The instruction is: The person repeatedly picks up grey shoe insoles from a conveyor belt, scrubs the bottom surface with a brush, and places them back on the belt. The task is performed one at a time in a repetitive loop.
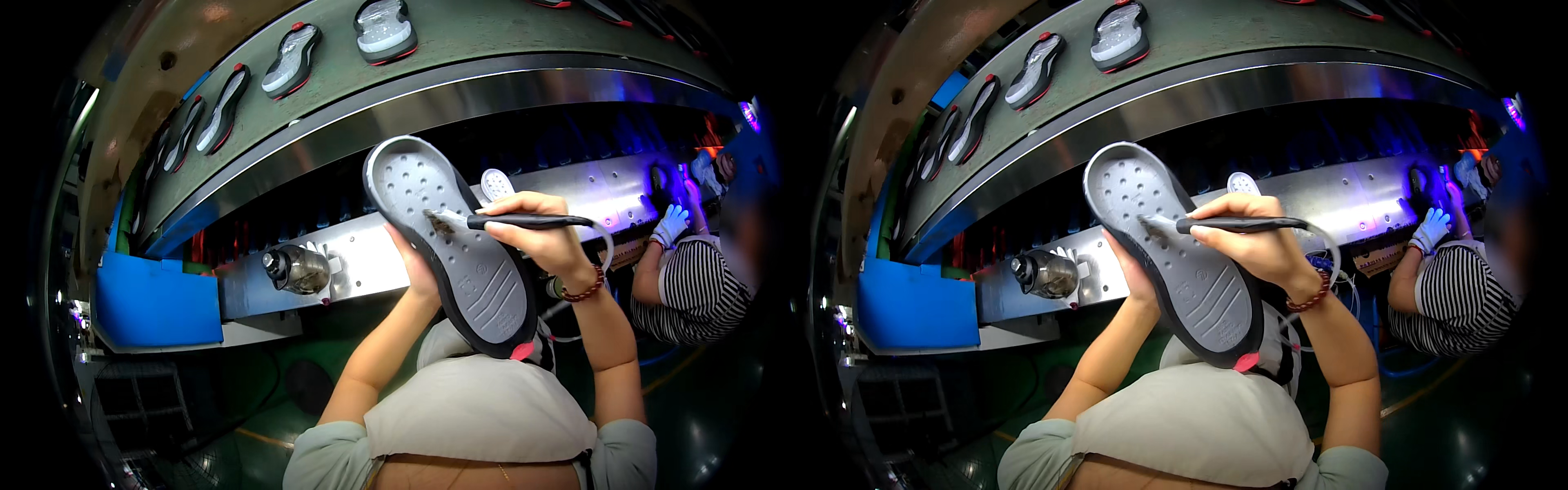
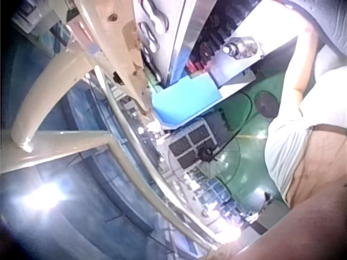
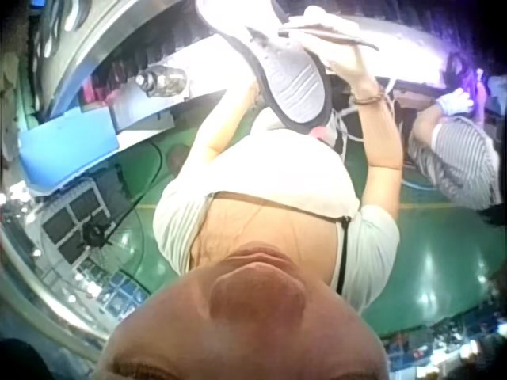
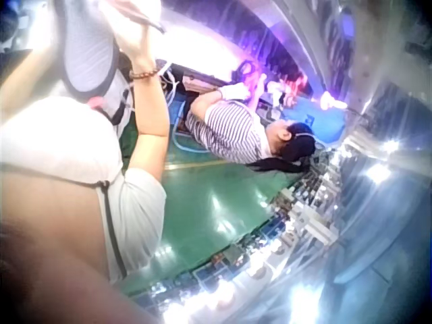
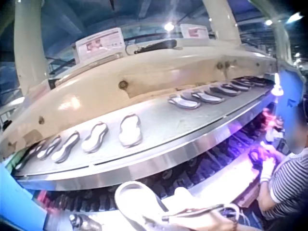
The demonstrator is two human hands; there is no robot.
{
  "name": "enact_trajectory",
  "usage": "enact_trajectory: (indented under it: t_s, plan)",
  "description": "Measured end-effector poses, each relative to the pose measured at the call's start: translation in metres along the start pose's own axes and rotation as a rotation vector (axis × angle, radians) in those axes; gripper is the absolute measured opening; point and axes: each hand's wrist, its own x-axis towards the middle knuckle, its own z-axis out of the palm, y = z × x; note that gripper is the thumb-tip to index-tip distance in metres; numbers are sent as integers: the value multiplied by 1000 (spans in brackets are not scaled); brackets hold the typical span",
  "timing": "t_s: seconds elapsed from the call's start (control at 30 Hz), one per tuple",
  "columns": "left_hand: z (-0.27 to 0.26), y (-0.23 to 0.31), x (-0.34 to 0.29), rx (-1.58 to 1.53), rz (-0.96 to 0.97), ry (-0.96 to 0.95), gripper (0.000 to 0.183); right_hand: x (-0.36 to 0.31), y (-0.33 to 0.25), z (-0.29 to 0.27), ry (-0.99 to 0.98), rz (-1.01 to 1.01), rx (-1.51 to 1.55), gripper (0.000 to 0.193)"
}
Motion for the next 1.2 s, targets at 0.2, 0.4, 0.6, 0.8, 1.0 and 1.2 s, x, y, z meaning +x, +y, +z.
enact_trajectory:
  t_s: [0.2, 0.4, 0.6, 0.8, 1.0, 1.2]
  plan:
    - [-41, -11, -3, -241, 28, -1, 78, -24, 9, 6, -361, 55, 199, 17]
    - [-7, -4, -13, -10, 122, 184, 79, -16, 17, 8, -165, 52, 13, 17]
    - [-7, -1, -5, -8, 145, 169, 83, -24, 7, -5, -238, 83, 402, 17]
    - [-19, 3, 20, -50, 159, -8, 86, -25, 6, -8, -297, -104, 34, 17]
    - [-7, 8, 30, -57, 200, -17, 93, -19, 3, -18, -84, -27, 58, 14]
    - [-5, 23, 37, -67, 262, -76, 92, -28, -5, -24, -380, -114, 237, 15]
